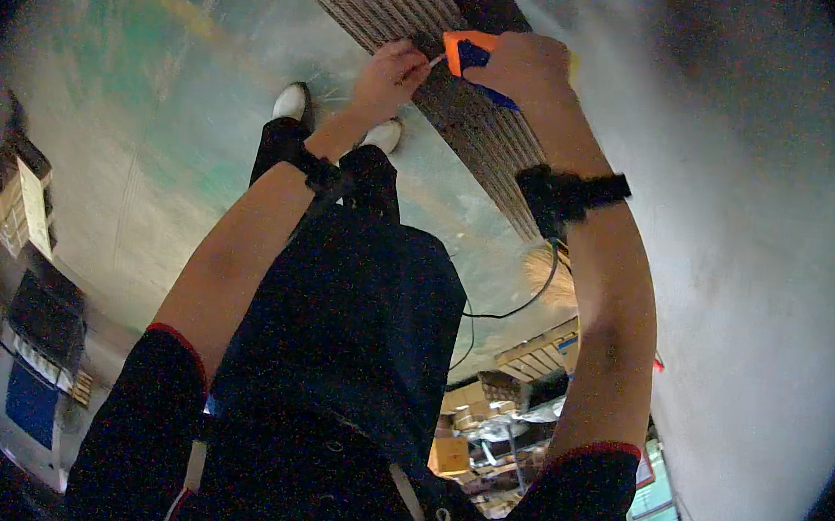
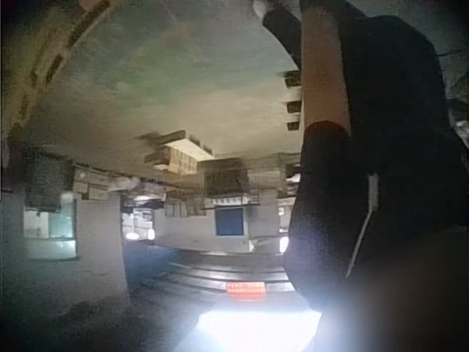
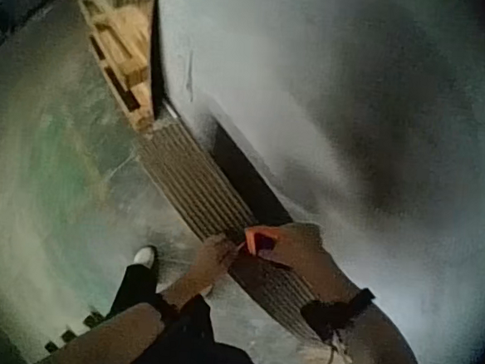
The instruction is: The person assembles flat cardboard boxes by hand, then seals the bottom of each box with tape using a tape dispenser.
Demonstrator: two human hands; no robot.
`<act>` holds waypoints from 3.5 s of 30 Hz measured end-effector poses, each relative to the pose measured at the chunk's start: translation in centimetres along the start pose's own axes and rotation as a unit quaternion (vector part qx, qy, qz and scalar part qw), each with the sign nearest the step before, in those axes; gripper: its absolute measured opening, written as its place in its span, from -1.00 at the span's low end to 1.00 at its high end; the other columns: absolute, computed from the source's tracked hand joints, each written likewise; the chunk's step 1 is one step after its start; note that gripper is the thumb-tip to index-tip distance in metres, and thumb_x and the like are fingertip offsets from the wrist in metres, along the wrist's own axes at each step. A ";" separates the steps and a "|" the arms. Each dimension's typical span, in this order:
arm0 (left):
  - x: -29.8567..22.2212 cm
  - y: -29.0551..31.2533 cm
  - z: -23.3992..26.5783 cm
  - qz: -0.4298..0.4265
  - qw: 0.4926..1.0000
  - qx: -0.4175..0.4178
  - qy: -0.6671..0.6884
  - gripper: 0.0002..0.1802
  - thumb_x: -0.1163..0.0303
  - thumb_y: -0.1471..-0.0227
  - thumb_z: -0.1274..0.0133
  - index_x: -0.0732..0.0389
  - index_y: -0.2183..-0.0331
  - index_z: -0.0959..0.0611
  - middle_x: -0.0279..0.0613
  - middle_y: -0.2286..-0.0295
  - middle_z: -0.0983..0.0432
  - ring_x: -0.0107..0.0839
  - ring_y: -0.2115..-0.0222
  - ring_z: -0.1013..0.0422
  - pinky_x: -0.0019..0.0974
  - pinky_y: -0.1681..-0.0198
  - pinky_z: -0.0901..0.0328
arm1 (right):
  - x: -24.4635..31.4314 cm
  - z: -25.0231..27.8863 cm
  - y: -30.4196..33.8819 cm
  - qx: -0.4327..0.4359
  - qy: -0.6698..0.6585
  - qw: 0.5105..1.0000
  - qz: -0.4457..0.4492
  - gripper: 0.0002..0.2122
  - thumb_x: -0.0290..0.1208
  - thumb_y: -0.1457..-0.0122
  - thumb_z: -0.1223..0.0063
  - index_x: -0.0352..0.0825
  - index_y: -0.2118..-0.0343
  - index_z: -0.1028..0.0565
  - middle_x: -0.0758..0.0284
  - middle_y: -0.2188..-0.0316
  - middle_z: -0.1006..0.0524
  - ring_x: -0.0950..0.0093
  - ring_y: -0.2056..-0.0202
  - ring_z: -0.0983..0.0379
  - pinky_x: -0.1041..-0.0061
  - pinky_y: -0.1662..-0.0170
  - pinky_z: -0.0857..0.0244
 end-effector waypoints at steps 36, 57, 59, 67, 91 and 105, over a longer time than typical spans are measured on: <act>0.6 -6.2 -3.5 -0.128 0.991 0.045 -0.023 -0.92 0.50 0.11 -0.08 0.23 0.44 -0.56 -0.09 0.43 -0.44 -0.12 0.35 -0.38 -0.22 0.26 -0.30 | 5.4 -18.2 4.4 -0.237 -0.444 0.793 -0.343 -0.45 0.08 0.11 -0.22 -0.42 0.38 -0.42 0.09 0.60 -0.53 0.17 0.49 -0.52 0.30 0.37 -0.38; 2.6 2.7 8.5 -0.042 0.932 0.083 -0.351 -0.49 0.54 0.12 0.04 0.21 0.02 -0.46 -0.04 -0.01 -0.35 -0.10 -0.03 -0.28 -0.17 -0.09 -0.20 | 3.4 -19.2 6.9 -0.243 -0.512 0.769 -0.296 -0.50 -0.01 0.09 -0.22 -0.43 0.32 -0.44 0.13 0.51 -0.56 0.26 0.42 -0.54 0.32 0.27 -0.39; 0.0 1.4 1.5 -0.200 0.917 0.174 -0.297 -0.33 0.53 0.14 0.03 0.16 -0.11 -0.32 -0.10 -0.14 -0.17 -0.11 -0.16 -0.09 -0.09 -0.22 -0.01 | 2.9 -19.0 9.3 -0.230 -0.597 0.723 -0.260 -0.57 -0.15 0.03 -0.23 -0.44 0.27 -0.45 0.19 0.45 -0.58 0.35 0.41 -0.53 0.41 0.26 -0.38; -0.8 2.0 -7.0 -0.230 0.869 0.159 -0.408 -0.19 0.42 0.18 -0.09 0.18 -0.16 -0.21 0.00 -0.17 -0.05 -0.05 -0.21 0.05 0.01 -0.23 0.07 | -3.2 -20.6 15.1 -0.287 -0.803 0.487 -0.189 -0.80 -0.37 -0.11 -0.15 -0.40 0.32 -0.49 0.32 0.51 -0.55 0.55 0.46 -0.48 0.58 0.33 -0.34; 17.8 10.3 23.8 0.392 0.905 -0.159 -0.043 -0.35 0.35 0.16 -0.06 0.24 -0.05 -0.37 0.13 0.08 -0.41 0.05 0.03 -0.31 -0.09 -0.01 -0.22 | 10.8 -27.4 18.3 -0.114 -0.268 0.945 -0.150 -0.45 -0.16 0.20 -0.24 -0.36 0.12 -0.43 0.12 0.34 -0.53 0.15 0.18 -0.44 0.19 -0.15 -0.05; 18.3 14.8 35.8 0.253 0.909 -0.112 -0.312 -0.29 0.60 0.15 0.07 0.08 -0.13 -0.29 0.15 0.40 -0.52 0.10 0.40 -0.45 -0.05 0.33 -0.36 | 24.7 -27.5 12.7 -0.170 -0.695 0.668 -0.205 -0.59 -0.24 0.04 -0.31 -0.44 0.24 -0.46 0.25 0.27 -0.51 0.38 0.19 -0.39 0.41 0.02 -0.20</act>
Point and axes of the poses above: each hand's wrist, its own y-axis away from the middle knuckle, its own z-axis out of the back of the hand, x = y × z, the point moved 1 cm from there along -y, towards the middle knuckle
